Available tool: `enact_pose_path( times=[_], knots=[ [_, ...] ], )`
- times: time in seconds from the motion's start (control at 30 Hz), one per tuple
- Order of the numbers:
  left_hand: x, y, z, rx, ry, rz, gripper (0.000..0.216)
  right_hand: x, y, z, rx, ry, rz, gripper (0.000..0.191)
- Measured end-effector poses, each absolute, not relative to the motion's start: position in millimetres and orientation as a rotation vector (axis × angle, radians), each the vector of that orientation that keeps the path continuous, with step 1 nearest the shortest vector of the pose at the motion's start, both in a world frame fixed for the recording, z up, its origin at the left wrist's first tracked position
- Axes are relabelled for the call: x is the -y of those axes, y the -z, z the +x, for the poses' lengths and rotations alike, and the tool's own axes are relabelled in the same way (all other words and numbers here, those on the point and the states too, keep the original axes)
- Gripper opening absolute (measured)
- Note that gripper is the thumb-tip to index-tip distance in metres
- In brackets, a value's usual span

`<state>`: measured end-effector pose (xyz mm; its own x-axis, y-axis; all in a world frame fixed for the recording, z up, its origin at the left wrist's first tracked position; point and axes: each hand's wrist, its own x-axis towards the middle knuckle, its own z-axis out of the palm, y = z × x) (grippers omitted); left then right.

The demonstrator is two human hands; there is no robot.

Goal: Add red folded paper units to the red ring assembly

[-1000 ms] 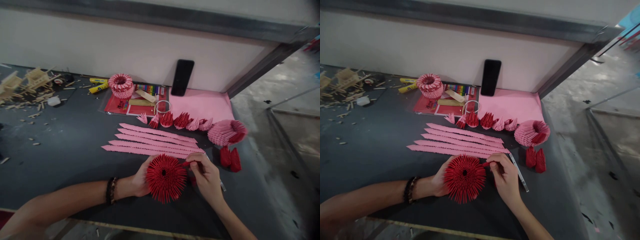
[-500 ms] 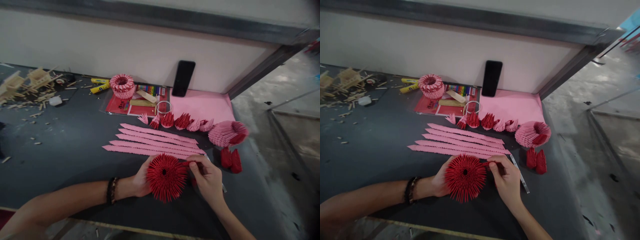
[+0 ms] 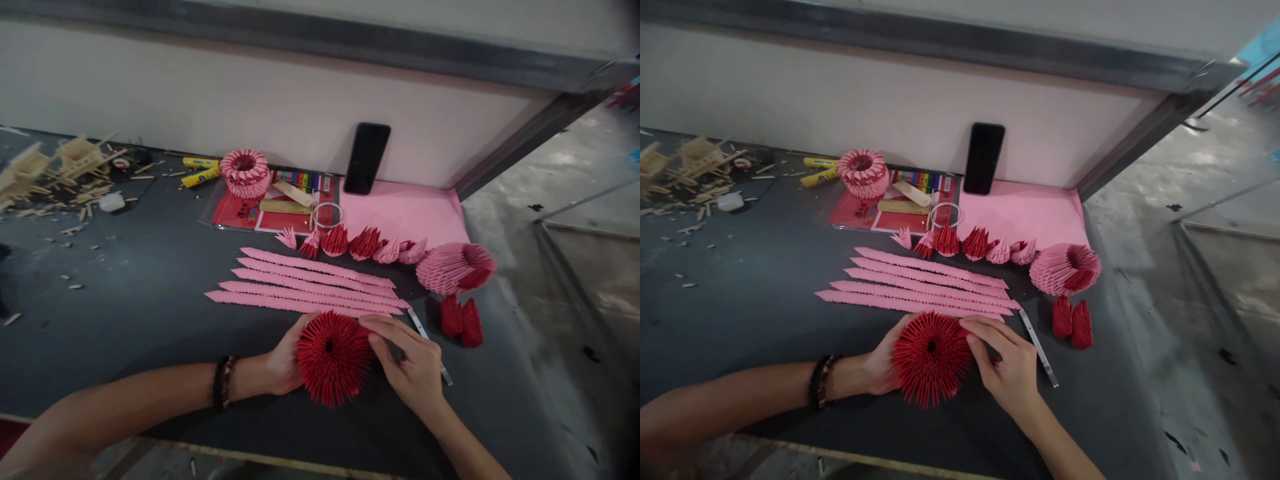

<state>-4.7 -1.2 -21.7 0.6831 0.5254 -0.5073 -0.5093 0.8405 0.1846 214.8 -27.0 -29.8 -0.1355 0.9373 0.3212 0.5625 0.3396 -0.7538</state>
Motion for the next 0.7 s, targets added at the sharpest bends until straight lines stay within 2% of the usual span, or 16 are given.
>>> enact_pose_path(
  times=[0.1,0.3,0.5,0.7],
  knots=[
    [1.8,22.6,-4.2,-0.565,-0.6,0.024,0.043,31.2,32.1,213.8,1.75,-0.587,-1.416,0.038],
    [2.5,25.0,-4.1,-0.587,-0.62,0.06,0.039,31.9,30.7,211.8,1.628,-0.66,-1.588,0.014],
    [2.1,21.1,-3.6,-0.599,-0.566,0.094,0.035,29.0,26.5,210.5,1.636,-0.709,-1.593,0.019],
    [3.5,20.0,-1.7,-0.661,-0.608,0.075,0.036,28.7,27.5,211.2,1.65,-0.706,-1.576,0.014]
  ],
)
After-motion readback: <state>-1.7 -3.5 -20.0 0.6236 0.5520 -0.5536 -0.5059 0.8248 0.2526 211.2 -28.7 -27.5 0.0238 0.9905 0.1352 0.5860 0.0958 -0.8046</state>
